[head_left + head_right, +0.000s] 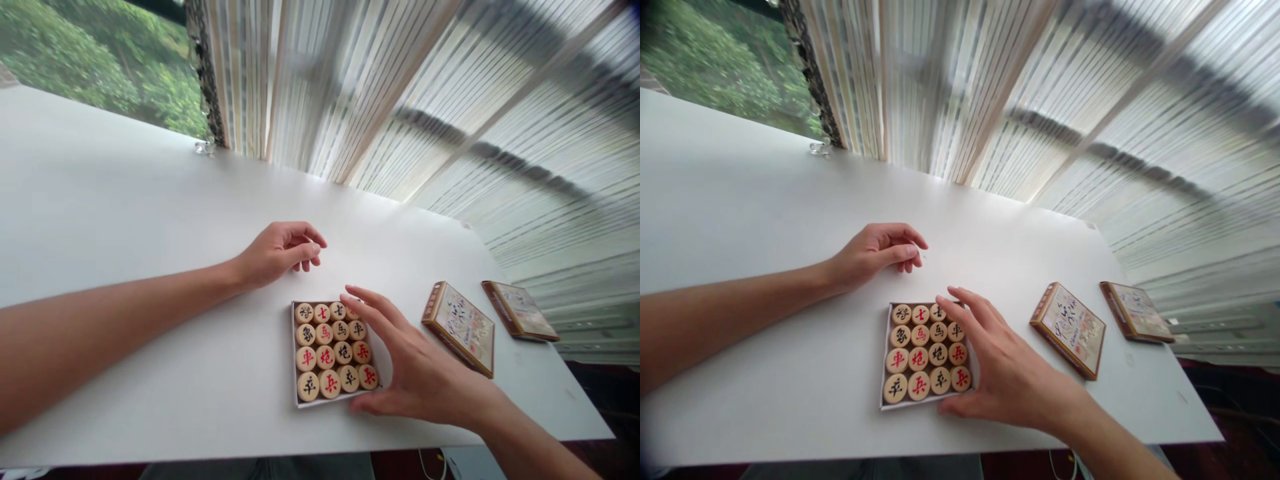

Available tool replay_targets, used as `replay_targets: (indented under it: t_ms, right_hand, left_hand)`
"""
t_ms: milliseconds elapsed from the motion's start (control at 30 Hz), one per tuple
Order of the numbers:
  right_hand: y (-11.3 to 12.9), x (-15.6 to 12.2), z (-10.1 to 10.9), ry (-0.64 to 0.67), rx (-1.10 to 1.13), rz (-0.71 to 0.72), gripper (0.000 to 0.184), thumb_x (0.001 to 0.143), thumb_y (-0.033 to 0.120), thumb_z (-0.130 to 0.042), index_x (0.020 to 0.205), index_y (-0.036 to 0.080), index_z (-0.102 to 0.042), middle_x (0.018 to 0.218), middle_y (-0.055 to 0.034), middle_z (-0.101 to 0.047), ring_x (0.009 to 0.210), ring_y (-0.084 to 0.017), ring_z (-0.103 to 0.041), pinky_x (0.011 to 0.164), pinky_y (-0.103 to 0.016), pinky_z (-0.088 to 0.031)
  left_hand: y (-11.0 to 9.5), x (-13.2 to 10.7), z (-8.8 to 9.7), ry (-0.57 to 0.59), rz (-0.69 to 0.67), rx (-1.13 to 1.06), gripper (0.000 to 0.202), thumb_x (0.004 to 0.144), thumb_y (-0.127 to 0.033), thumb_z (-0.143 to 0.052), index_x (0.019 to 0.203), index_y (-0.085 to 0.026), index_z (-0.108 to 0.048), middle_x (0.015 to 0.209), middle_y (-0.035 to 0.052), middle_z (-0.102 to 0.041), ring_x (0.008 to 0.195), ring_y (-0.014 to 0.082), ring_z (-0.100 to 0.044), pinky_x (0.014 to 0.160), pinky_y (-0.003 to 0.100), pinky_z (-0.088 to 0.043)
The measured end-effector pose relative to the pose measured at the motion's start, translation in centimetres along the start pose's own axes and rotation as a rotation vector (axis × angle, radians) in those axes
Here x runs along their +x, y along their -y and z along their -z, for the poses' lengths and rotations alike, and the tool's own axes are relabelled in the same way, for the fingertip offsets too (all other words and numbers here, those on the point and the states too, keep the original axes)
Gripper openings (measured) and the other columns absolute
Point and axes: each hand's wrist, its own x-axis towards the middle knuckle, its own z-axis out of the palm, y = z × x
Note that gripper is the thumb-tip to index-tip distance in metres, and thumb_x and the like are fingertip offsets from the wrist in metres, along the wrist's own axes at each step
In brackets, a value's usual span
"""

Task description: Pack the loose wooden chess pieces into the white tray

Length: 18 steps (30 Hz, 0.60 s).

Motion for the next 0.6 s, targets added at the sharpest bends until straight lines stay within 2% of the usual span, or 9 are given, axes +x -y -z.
replay_targets:
  t_ms: [200, 367, 600]
  right_hand:
    - [0.0, 0.8, -0.1, 0.039, 0.028, 0.037, 0.116, 0.075, 0.033, -0.092, 0.165, 0.036, -0.019, 0.169, -0.0138, -0.032, 0.157, -0.036, -0.036, 0.125, -0.057, -0.043]
    - [-0.1, 1.1, 0.0, 0.051, 0.042, 0.047, 0.115, 0.073, 0.033, -0.092, 0.164, 0.034, -0.022, 0.167, -0.0133, -0.035, 0.155, -0.036, -0.037, 0.124, -0.057, -0.045]
    - [-0.3, 1.9, -0.1, -0.021, 0.029, 0.068, 0.104, 0.077, 0.031, -0.088, 0.161, 0.033, -0.027, 0.162, -0.0151, -0.039, 0.152, -0.036, -0.041, 0.121, -0.056, -0.048]
  left_hand:
    - [0.2, 0.0, 0.1, 0.01, 0.007, -0.01, 0.022, 0.089, -0.029, -0.067, 0.1, -0.011, -0.071, 0.078, 0.006, -0.075, 0.066, 0.0133, -0.065, 0.062, 0.025, -0.051]
    - [0.4, 0.0, 0.1, 0.012, 0.012, -0.023, 0.021, 0.089, -0.029, -0.068, 0.1, -0.012, -0.071, 0.078, 0.0059, -0.075, 0.066, 0.0135, -0.065, 0.061, 0.025, -0.05]
    - [0.3, -0.1, 0.0, 0.01, 0.022, -0.03, 0.022, 0.089, -0.03, -0.068, 0.101, -0.012, -0.071, 0.079, 0.0053, -0.075, 0.066, 0.0137, -0.064, 0.062, 0.027, -0.05]
